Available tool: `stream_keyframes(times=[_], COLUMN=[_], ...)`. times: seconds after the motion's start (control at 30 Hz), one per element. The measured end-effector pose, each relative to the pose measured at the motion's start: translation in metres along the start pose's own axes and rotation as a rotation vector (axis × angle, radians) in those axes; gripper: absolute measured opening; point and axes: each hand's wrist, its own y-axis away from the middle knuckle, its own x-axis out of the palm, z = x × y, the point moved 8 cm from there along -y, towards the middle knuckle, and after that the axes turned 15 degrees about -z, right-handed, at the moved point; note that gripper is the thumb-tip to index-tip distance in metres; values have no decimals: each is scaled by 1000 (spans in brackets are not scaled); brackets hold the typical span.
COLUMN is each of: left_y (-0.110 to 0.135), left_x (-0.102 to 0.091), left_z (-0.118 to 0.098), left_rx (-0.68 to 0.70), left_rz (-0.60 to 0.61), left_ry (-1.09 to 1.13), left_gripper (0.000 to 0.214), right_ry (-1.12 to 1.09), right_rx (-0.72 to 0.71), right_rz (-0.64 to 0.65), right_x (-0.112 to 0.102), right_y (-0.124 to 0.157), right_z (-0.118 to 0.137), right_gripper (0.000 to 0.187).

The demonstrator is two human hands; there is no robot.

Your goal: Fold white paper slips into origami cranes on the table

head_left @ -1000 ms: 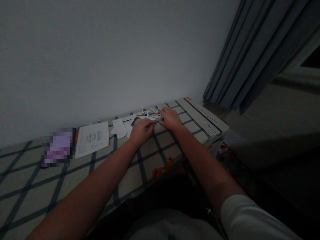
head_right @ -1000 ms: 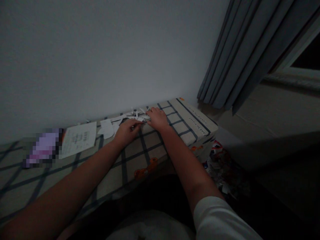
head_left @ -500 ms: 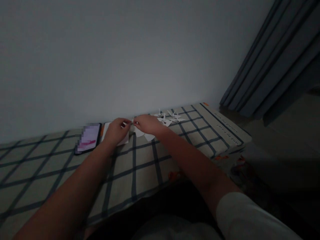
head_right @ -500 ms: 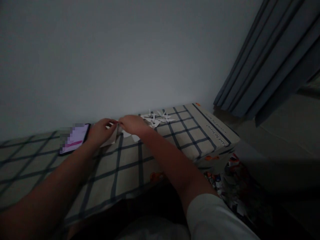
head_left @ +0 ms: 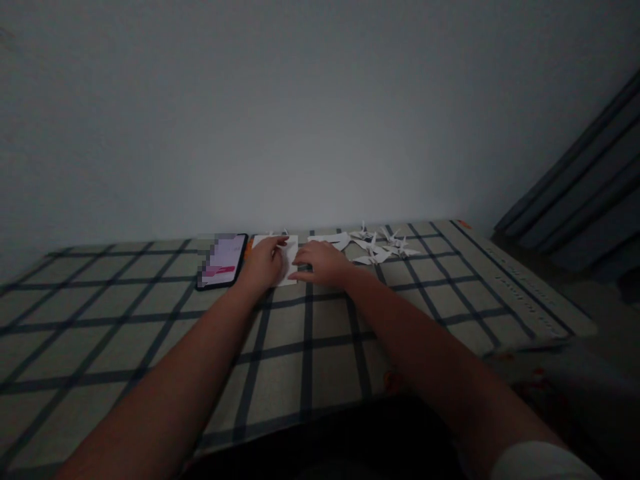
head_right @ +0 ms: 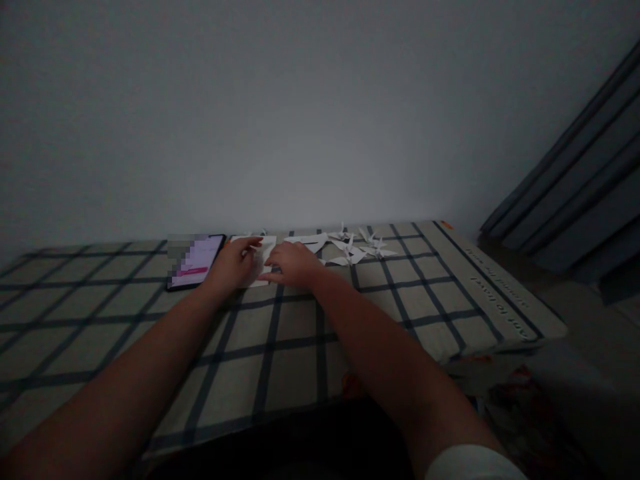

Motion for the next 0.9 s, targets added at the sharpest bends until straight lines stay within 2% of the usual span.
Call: stream_keyframes(times=[0.07,0.2,0.27,0.37,0.5,0.57,0.73,0.9], left_y=[-3,-3,-3,-5,-10,-10,-11,-9], left_x=[-3,-8,-12,-23,-52,-60,-54,-34], left_z=[5,3,-1,-5,-11,-12,2,24], left_rx=[-47,-56,-62,-94,-94,-90,-154,-252], left_rz=[-18,-27,-51,-110,-346,-406,-378,-324], left_ry=[-13,1,18,44,23,27,55,105], left_gripper=[48,46,44,40,31,29,29,41], right_ry=[-25,11,50,108,72,38,-11,-22], right_rx=[-84,-127,-74,20,141,179,214,207], right_rz=[35,148,177,130,45,16,-58,-17], right_x=[7,18,16,6,-2,-2,-7,-4], right_y=[-1,-1,-2,-5,-6,-5,-2,0], right_z=[11,20,16,6,-9,-15,-22,-24], right_gripper=[48,30,31,34,35,33,25,20])
